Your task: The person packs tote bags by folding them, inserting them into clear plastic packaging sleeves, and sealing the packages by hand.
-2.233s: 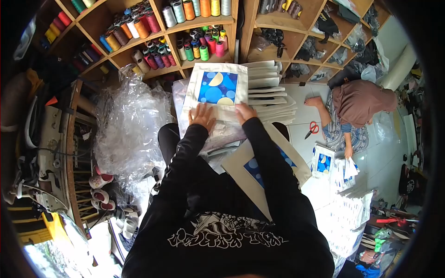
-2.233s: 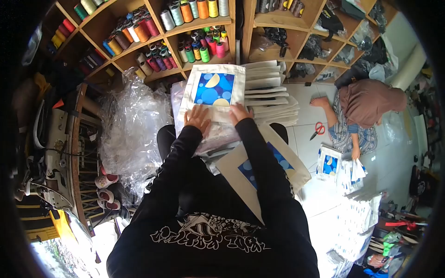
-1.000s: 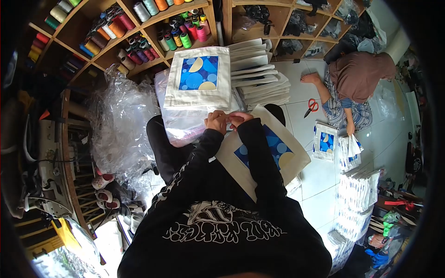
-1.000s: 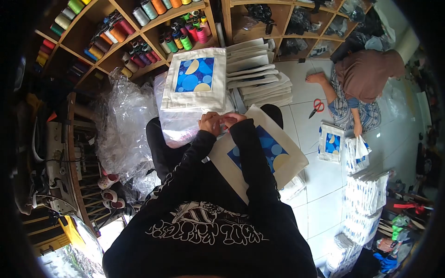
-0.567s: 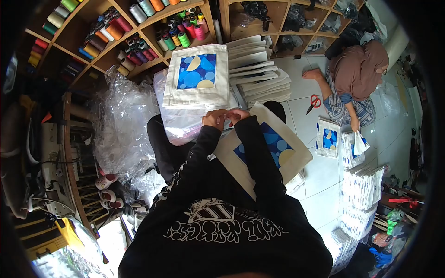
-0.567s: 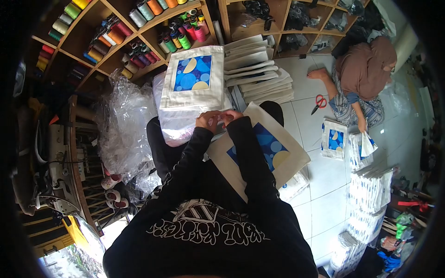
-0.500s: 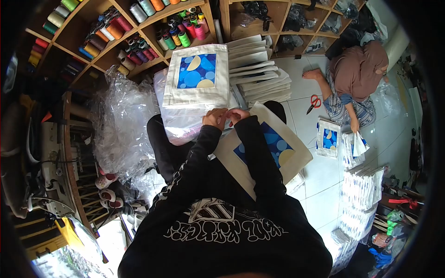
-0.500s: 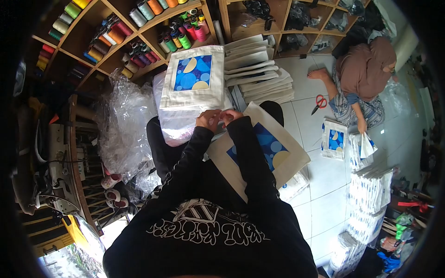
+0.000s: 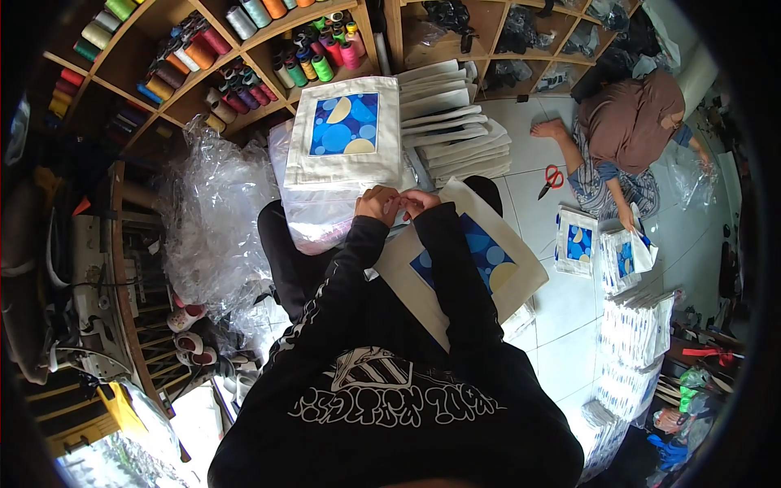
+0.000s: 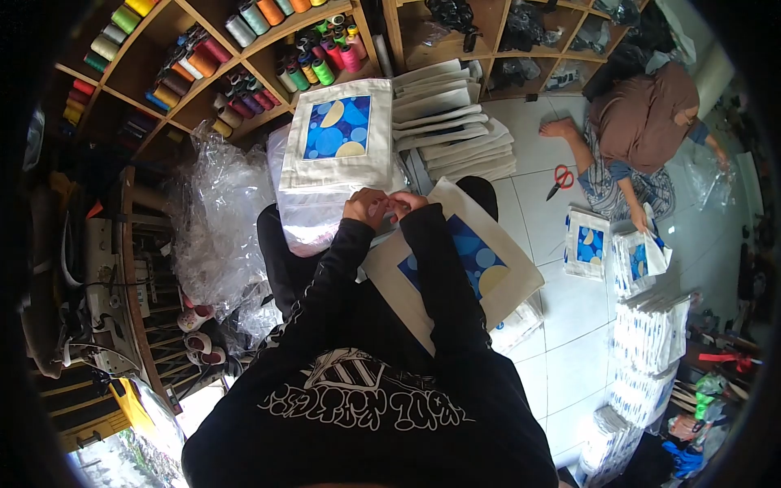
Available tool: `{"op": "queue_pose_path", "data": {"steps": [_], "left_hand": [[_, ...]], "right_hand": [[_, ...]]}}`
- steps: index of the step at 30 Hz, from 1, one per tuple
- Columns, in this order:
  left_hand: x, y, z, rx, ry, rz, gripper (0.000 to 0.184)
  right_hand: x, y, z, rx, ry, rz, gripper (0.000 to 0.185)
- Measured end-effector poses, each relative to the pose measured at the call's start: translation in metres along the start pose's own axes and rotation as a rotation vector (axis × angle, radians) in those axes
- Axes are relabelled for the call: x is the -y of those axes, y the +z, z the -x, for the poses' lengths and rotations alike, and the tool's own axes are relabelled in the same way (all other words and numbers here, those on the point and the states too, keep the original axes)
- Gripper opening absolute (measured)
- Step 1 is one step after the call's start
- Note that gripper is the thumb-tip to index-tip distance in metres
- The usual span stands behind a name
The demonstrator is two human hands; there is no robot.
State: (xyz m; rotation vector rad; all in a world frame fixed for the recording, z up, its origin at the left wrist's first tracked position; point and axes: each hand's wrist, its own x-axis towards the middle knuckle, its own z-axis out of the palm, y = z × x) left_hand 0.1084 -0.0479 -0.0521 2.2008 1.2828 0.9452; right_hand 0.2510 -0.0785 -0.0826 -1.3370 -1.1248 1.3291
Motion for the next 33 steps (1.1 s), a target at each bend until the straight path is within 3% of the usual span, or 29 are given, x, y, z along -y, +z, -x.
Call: {"op": "queue_pose_path", "data": {"steps": [4, 9, 13, 16, 18, 25, 33], "left_hand": [[-0.001, 0.003, -0.002, 0.060, -0.015, -0.046, 0.010], [0.003, 0.016, -0.003, -0.031, 0.116, -0.270, 0.018], [0.006, 0.020, 0.002, -0.078, 0.134, -0.267, 0.019], [0.004, 0.017, 0.005, -0.054, 0.128, -0.169, 0.017], [0.002, 0.015, 0.004, -0.119, 0.082, 0.099, 0.014], [0.005, 0.009, 0.001, -0.093, 0.153, 0.088, 0.011], [0.011, 0.028, 0.001, -0.207, 0.279, -0.189, 0.017]], "right_hand": [[0.006, 0.000, 0.001, 0.003, -0.029, 0.088, 0.017], [0.004, -0.001, 0.002, 0.007, -0.069, 0.081, 0.016], [-0.001, -0.002, 0.001, 0.011, -0.065, 0.056, 0.015], [0.002, 0.000, 0.001, 0.025, -0.038, 0.017, 0.016], [0.004, -0.002, 0.002, 0.036, -0.027, 0.017, 0.017], [0.006, -0.002, 0.001, 0.052, -0.039, 0.032, 0.017], [0.005, -0.004, 0.001, 0.074, -0.031, 0.034, 0.017]]}}
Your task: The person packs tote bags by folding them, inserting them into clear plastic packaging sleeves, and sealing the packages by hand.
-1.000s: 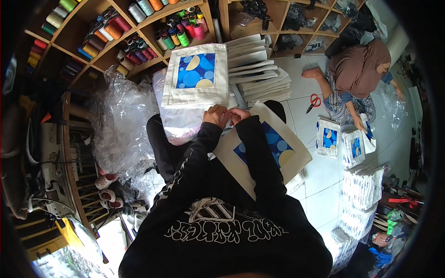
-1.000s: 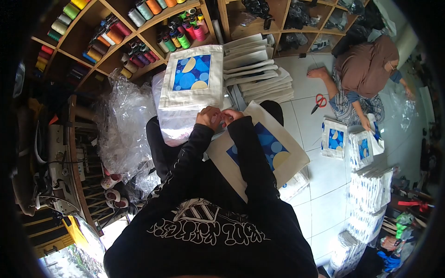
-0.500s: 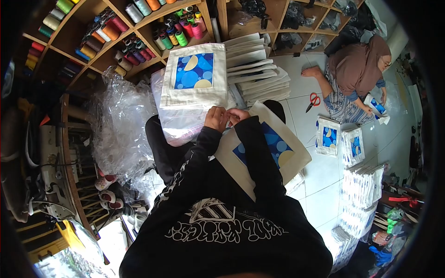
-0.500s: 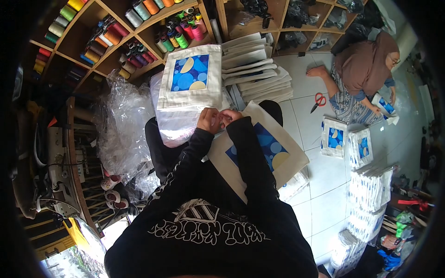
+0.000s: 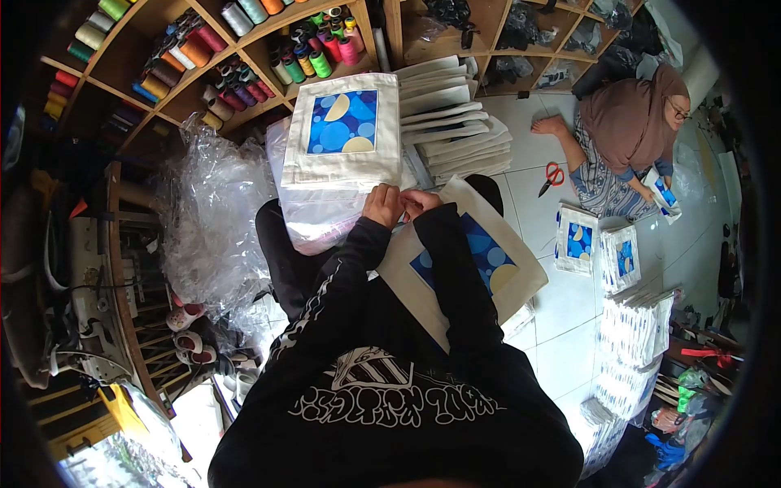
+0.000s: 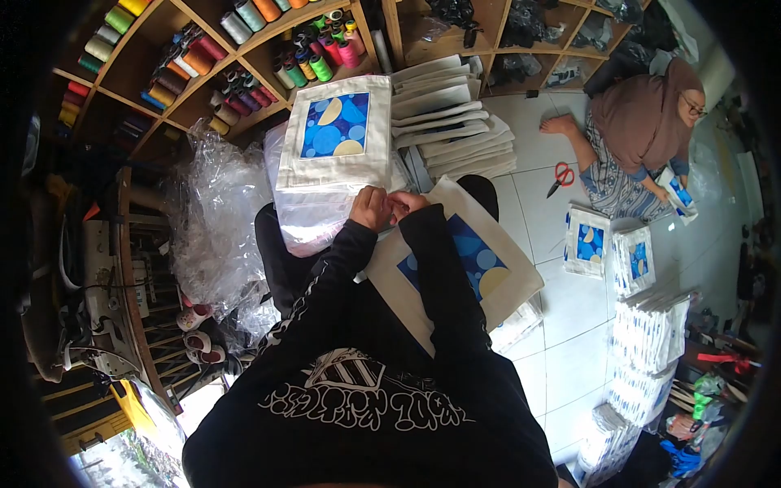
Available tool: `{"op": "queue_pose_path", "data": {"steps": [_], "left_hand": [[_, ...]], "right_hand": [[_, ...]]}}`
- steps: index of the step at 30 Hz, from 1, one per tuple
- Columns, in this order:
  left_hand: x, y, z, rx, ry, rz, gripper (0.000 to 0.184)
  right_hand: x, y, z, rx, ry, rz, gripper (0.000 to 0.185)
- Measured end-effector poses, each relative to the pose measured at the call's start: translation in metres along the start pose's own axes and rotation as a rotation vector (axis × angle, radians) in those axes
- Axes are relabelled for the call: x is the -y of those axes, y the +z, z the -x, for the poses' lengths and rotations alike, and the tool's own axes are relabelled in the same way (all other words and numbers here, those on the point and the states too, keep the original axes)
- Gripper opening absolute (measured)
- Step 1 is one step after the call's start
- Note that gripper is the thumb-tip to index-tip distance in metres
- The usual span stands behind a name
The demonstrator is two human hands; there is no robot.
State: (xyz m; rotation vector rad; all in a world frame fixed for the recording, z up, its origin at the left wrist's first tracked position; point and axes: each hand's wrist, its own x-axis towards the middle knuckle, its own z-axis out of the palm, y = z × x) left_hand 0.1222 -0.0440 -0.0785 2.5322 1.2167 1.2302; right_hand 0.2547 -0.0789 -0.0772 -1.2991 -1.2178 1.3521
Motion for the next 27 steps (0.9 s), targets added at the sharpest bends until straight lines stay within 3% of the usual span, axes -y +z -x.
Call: {"op": "queue_pose_path", "data": {"steps": [7, 12, 21, 27], "left_hand": [[0.002, 0.008, 0.007, -0.111, 0.024, 0.011, 0.020], [-0.007, -0.012, 0.008, -0.020, -0.156, 0.269, 0.016], [-0.002, -0.024, -0.006, 0.030, -0.035, 0.235, 0.015], [-0.001, -0.021, -0.009, 0.114, -0.085, 0.230, 0.019]], "right_hand": [[0.002, 0.000, -0.001, 0.024, 0.026, -0.117, 0.018], [-0.003, 0.000, -0.003, 0.010, 0.059, -0.100, 0.018], [0.008, 0.002, 0.001, -0.001, 0.027, -0.041, 0.017], [0.008, 0.002, 0.003, -0.035, -0.041, 0.055, 0.017]]}}
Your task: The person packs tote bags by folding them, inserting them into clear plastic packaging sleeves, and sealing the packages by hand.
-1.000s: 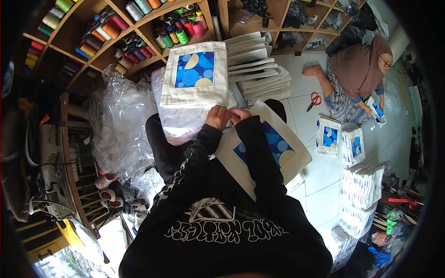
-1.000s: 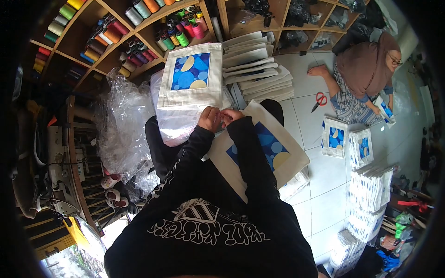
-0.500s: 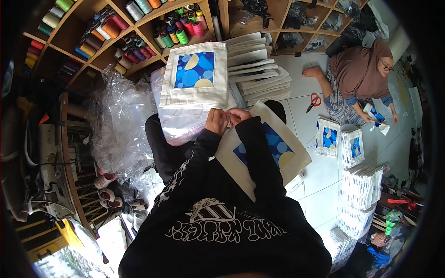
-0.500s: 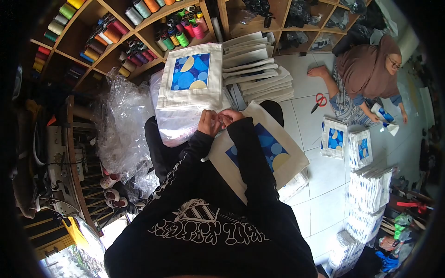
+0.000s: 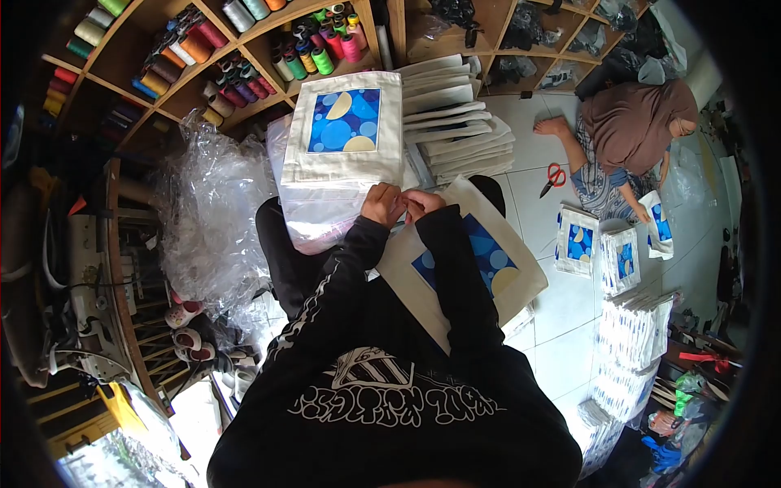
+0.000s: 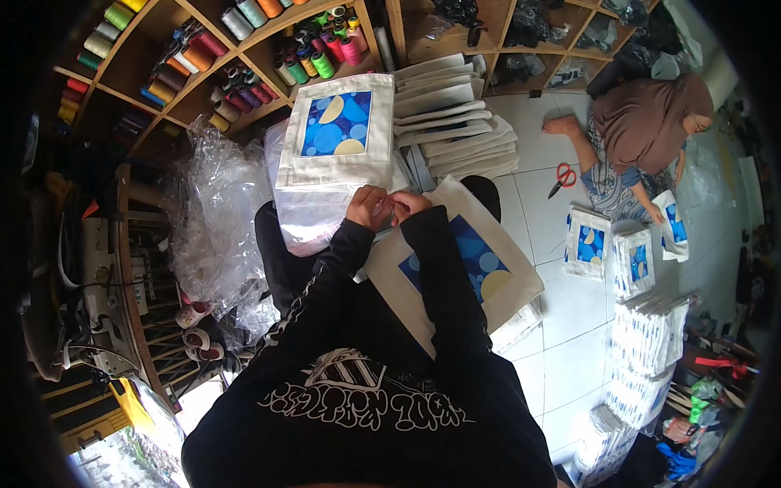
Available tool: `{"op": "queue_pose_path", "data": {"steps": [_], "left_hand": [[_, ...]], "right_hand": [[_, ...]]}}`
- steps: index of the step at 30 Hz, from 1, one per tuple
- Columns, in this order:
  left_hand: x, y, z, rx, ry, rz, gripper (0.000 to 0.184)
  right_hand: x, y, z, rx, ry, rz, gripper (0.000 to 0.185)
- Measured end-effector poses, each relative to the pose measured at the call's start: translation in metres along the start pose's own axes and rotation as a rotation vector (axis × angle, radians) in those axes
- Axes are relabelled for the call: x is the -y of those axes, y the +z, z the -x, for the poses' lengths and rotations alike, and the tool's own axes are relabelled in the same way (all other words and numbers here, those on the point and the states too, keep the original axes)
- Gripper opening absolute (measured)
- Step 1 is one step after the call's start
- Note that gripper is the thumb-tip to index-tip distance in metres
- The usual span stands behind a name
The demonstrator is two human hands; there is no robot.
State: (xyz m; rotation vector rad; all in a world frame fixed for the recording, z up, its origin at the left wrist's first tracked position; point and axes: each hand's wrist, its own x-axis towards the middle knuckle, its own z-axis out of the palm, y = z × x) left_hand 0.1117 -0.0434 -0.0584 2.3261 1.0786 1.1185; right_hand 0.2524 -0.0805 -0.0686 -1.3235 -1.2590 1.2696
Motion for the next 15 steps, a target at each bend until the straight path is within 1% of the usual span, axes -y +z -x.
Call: {"op": "queue_pose_path", "data": {"steps": [4, 6, 9, 12, 15], "left_hand": [[0.003, 0.010, 0.000, -0.033, 0.036, -0.044, 0.021], [0.006, 0.016, 0.002, -0.100, 0.058, -0.084, 0.021], [0.009, 0.021, 0.006, -0.115, 0.053, -0.120, 0.020], [0.006, 0.024, 0.009, -0.161, 0.056, -0.096, 0.023], [0.002, 0.018, 0.011, -0.138, 0.036, -0.014, 0.022]], "right_hand": [[-0.005, 0.000, -0.001, 0.010, 0.000, -0.024, 0.018], [-0.005, -0.001, -0.002, 0.015, 0.005, -0.034, 0.018], [-0.004, 0.000, -0.002, 0.001, 0.052, -0.051, 0.018], [-0.003, 0.001, -0.003, 0.011, 0.063, -0.116, 0.017], [-0.006, 0.001, -0.005, 0.013, 0.106, -0.165, 0.017]]}}
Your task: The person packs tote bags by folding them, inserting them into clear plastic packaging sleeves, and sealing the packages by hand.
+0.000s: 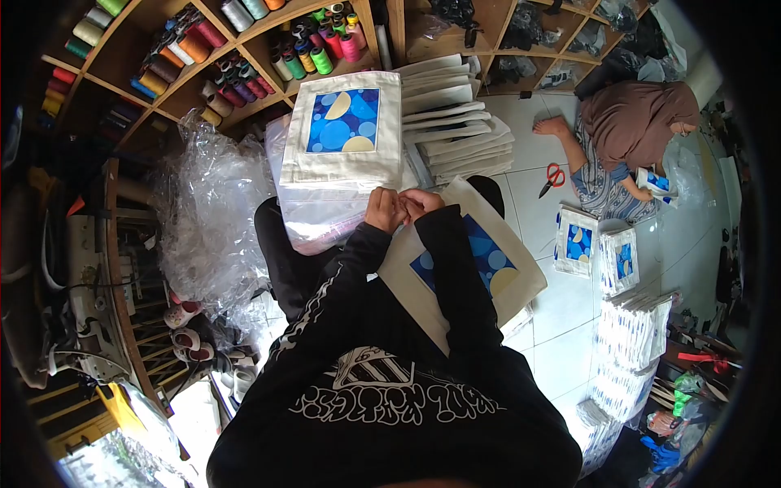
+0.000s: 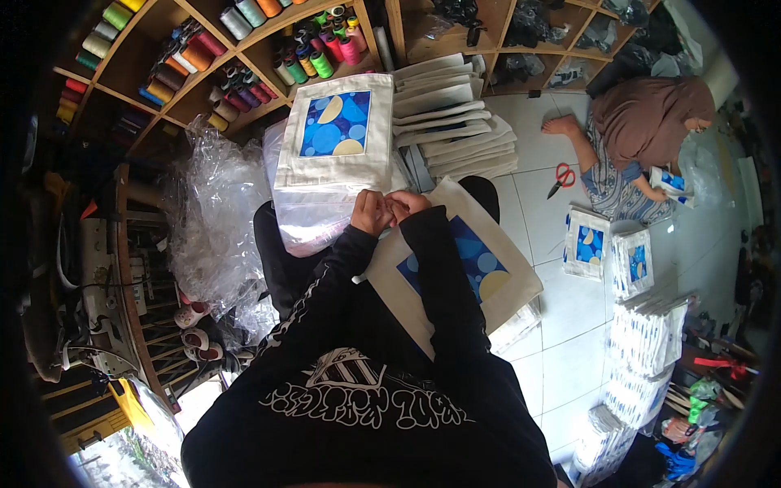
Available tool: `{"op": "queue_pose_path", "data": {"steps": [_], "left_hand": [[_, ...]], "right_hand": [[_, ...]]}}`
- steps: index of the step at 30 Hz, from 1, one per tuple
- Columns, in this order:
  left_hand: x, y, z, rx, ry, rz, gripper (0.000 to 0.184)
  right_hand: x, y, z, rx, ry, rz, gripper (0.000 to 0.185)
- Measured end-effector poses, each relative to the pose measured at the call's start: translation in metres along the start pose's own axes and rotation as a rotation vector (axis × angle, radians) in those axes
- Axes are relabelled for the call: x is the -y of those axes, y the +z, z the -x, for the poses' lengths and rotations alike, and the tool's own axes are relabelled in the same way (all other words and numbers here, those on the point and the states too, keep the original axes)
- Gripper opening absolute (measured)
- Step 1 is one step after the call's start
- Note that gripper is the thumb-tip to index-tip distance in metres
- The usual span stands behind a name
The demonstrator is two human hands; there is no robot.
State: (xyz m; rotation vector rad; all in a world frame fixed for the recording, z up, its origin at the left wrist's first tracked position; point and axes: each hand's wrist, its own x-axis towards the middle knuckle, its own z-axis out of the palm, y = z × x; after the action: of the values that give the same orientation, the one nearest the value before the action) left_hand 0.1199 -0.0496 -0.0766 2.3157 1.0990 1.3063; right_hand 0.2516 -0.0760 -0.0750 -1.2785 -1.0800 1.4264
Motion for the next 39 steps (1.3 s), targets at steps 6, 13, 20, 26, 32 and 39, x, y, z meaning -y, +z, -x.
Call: {"op": "queue_pose_path", "data": {"steps": [6, 13, 20, 26, 32, 39], "left_hand": [[-0.011, -0.020, -0.013, 0.030, -0.074, 0.046, 0.016], [-0.010, -0.022, -0.015, 0.095, -0.120, 0.105, 0.016], [-0.011, -0.022, -0.015, 0.103, -0.156, 0.102, 0.016], [-0.011, -0.018, -0.012, 0.071, -0.145, 0.094, 0.016], [-0.008, -0.012, -0.006, 0.064, -0.162, 0.096, 0.018], [-0.016, -0.026, -0.006, 0.068, -0.238, 0.189, 0.017]], "right_hand": [[0.006, 0.001, 0.003, 0.012, -0.046, 0.055, 0.017], [0.009, 0.000, 0.005, -0.009, -0.080, 0.072, 0.017], [0.008, 0.001, 0.005, -0.009, -0.092, 0.055, 0.017], [0.009, 0.000, 0.006, -0.007, -0.070, 0.059, 0.018], [0.005, 0.000, 0.005, 0.001, -0.101, 0.054, 0.017], [0.003, 0.000, 0.002, 0.019, -0.099, 0.053, 0.016]]}}
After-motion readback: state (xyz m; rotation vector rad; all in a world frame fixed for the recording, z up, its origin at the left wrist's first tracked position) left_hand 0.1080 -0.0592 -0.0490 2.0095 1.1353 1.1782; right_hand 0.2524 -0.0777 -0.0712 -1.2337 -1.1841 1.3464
